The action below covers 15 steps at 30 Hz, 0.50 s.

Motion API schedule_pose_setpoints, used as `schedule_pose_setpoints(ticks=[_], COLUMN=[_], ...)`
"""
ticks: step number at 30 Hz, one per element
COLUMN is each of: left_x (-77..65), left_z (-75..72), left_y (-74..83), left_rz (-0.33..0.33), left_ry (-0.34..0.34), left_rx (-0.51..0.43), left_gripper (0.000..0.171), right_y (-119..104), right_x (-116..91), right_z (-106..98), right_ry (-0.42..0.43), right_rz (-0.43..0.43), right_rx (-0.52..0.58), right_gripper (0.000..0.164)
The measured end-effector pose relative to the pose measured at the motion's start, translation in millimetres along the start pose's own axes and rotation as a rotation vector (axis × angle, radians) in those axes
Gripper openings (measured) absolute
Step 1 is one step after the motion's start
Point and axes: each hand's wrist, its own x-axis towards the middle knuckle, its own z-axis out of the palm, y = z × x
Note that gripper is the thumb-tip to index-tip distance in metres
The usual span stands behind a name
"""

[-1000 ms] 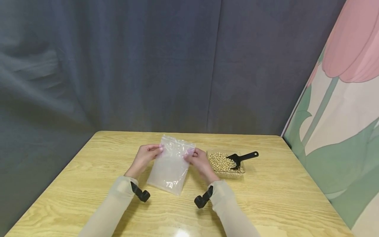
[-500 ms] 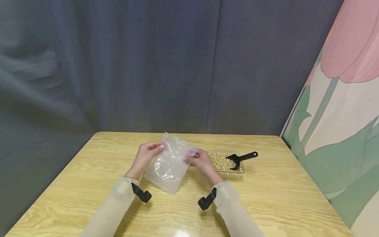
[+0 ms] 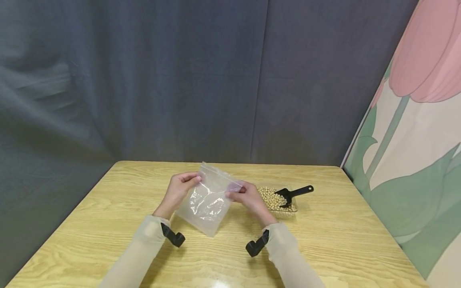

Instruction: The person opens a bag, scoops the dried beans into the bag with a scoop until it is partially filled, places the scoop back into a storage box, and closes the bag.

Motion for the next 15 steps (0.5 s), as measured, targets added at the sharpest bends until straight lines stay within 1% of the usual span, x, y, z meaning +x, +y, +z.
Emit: schedule_pose_setpoints(ticks=[4, 6, 12, 15], left_x=[1.9, 2.6, 2.1, 1.8], left_z=[0.6, 0.7, 0.2, 0.4], left_y=[-1.5, -2.3, -2.4, -3.4], left_rz=[0.032, 0.043, 0.052, 0.081], left_ry=[-0.007, -0.020, -0.076, -0.109], left_rx=[0.024, 0.035, 0.084, 0.103], left_gripper=[0.021, 0.020, 0.018, 0.018], right_y=[-2.7, -4.4, -7.6, -8.6], right_x=[0.5, 1.0, 1.9, 2.5], right_z=[-4.6, -7.1, -15.7, -17.4], right_ry=[-0.013, -0.017, -0.059, -0.074], right_rz=[-0.017, -0.012, -0.004, 0.001], right_rx=[0.000, 0.006, -0.013, -0.015], right_gripper=[0.039, 0.043, 0.049, 0.048])
